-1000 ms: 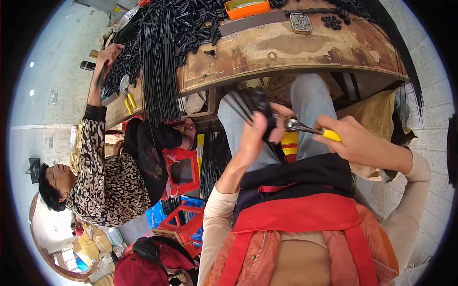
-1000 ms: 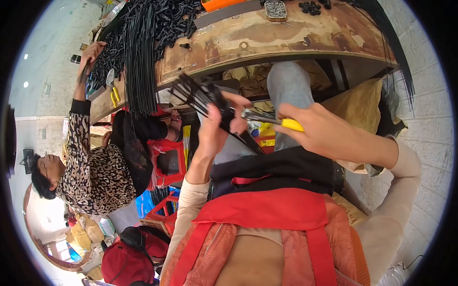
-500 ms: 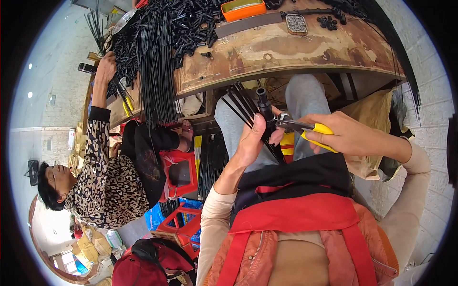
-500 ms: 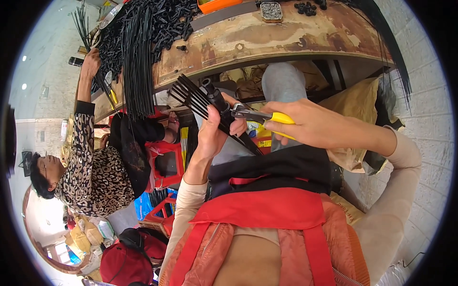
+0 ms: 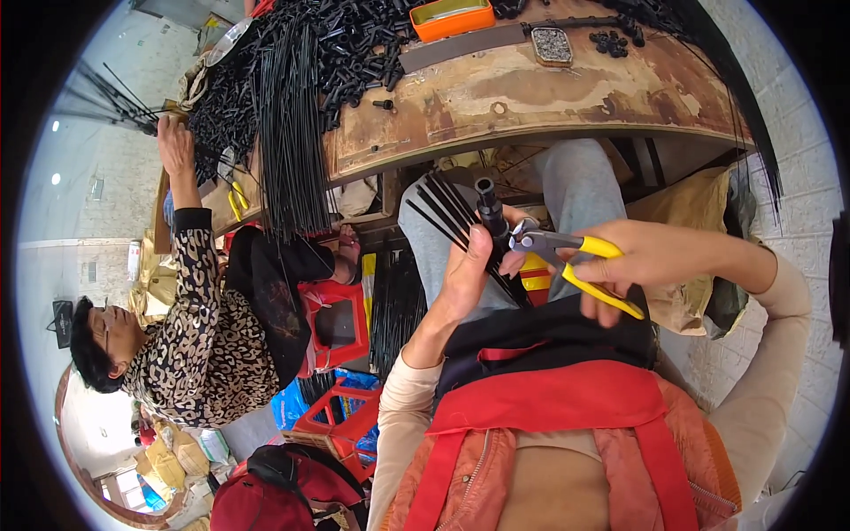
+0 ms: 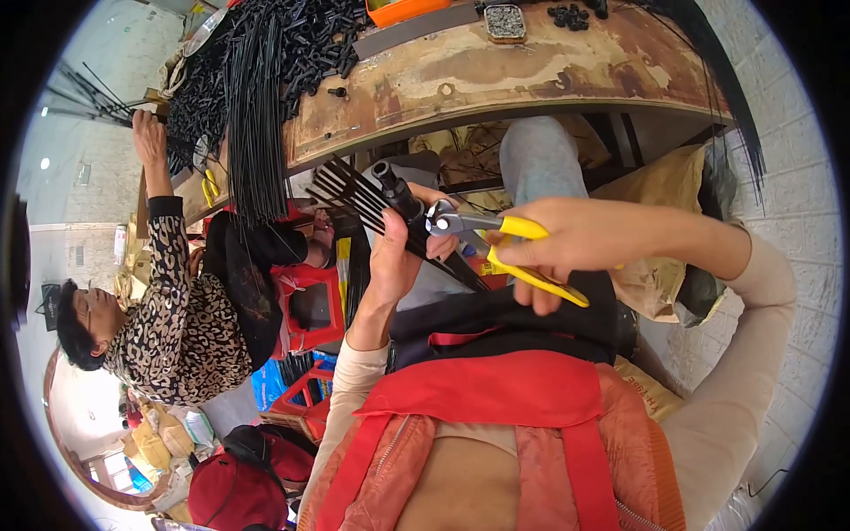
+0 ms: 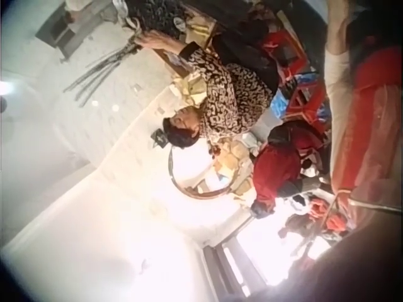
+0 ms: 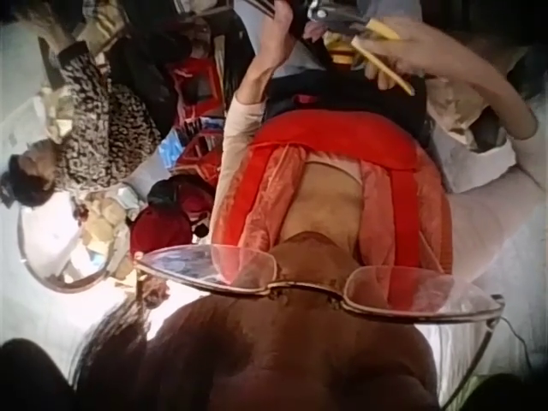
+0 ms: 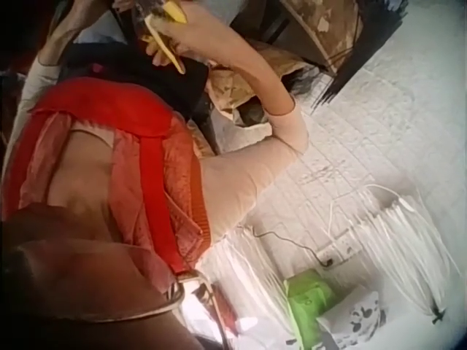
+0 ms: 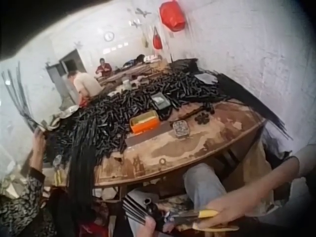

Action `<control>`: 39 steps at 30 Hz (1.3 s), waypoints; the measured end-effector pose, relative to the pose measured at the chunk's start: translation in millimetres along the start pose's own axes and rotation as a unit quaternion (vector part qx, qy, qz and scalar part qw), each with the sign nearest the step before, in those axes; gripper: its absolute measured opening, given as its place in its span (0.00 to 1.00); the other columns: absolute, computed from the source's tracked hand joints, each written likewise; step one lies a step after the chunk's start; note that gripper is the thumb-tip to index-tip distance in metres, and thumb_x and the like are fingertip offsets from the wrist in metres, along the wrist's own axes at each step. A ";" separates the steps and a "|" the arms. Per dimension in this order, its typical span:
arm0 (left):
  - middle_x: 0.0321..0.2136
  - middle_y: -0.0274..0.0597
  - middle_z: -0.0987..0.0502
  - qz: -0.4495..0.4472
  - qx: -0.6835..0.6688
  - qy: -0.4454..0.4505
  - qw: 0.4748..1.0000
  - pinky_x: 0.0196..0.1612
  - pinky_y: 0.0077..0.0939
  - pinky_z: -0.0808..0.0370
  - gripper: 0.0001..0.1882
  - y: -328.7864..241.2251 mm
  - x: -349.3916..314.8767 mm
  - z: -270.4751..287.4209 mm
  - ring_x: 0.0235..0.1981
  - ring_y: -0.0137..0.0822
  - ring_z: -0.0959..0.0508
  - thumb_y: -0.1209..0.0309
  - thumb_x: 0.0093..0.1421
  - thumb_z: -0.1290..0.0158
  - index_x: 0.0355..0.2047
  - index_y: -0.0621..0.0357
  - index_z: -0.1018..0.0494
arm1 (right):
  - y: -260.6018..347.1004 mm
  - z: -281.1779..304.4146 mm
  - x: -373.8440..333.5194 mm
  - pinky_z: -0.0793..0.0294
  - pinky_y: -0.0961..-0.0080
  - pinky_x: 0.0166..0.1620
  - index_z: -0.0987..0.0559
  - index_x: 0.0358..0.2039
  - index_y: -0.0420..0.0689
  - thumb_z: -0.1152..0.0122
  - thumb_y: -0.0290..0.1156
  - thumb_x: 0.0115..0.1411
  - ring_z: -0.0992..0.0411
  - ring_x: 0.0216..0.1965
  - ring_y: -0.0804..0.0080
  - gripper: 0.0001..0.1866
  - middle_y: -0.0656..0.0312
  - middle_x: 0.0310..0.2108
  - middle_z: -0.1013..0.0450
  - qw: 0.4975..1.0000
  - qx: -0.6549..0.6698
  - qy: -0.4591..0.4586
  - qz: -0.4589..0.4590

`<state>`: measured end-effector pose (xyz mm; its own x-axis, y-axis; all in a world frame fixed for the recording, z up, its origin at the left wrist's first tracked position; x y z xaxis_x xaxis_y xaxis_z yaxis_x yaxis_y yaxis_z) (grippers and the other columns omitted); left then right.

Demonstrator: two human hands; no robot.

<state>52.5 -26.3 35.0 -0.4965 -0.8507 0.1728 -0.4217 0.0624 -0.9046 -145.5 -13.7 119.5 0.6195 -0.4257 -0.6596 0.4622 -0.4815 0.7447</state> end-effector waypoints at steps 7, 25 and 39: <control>0.20 0.32 0.36 0.027 -0.024 0.053 0.998 0.25 0.19 0.39 0.34 2.2 18.0 -0.1 0.21 0.23 0.38 0.41 0.66 0.63 0.44 0.65 0.33 | 30.5 24.1 -20.2 0.29 0.66 0.29 0.31 0.51 0.37 0.52 0.38 0.67 0.26 0.23 0.63 0.19 0.53 0.22 0.27 0.920 -0.354 -0.109 0.127; 0.20 0.31 0.40 -0.230 0.090 -0.366 0.897 0.24 0.22 0.41 0.31 -126.2 38.6 71.5 0.20 0.25 0.40 0.43 0.68 0.64 0.46 0.62 0.34 | -35.9 163.7 38.4 0.29 0.61 0.42 0.25 0.36 0.42 0.38 0.37 0.49 0.31 0.41 0.54 0.17 0.50 0.39 0.32 0.593 -0.592 -0.510 0.192; 0.43 0.55 0.25 -0.108 -0.445 -0.220 0.862 0.63 0.44 0.36 0.26 6.4 37.6 46.8 0.50 0.50 0.28 0.56 0.62 0.48 0.43 0.72 0.31 | -60.6 75.1 -60.1 0.30 0.83 0.15 0.33 0.49 0.38 0.31 0.30 0.52 0.30 0.15 0.77 0.27 0.58 0.33 0.26 0.683 0.198 -0.503 0.492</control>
<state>66.7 -82.3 17.4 -0.0815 -0.9958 -0.0418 -0.9797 0.0878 -0.1803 -258.4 -16.5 106.4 -0.3344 -0.9071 0.2555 -0.1944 0.3317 0.9231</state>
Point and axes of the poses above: each hand's wrist, its own x-axis towards the middle knuckle, its own z-axis out of the back of the hand, y = z × x, the point moved 3 cm from there along x, towards the middle knuckle
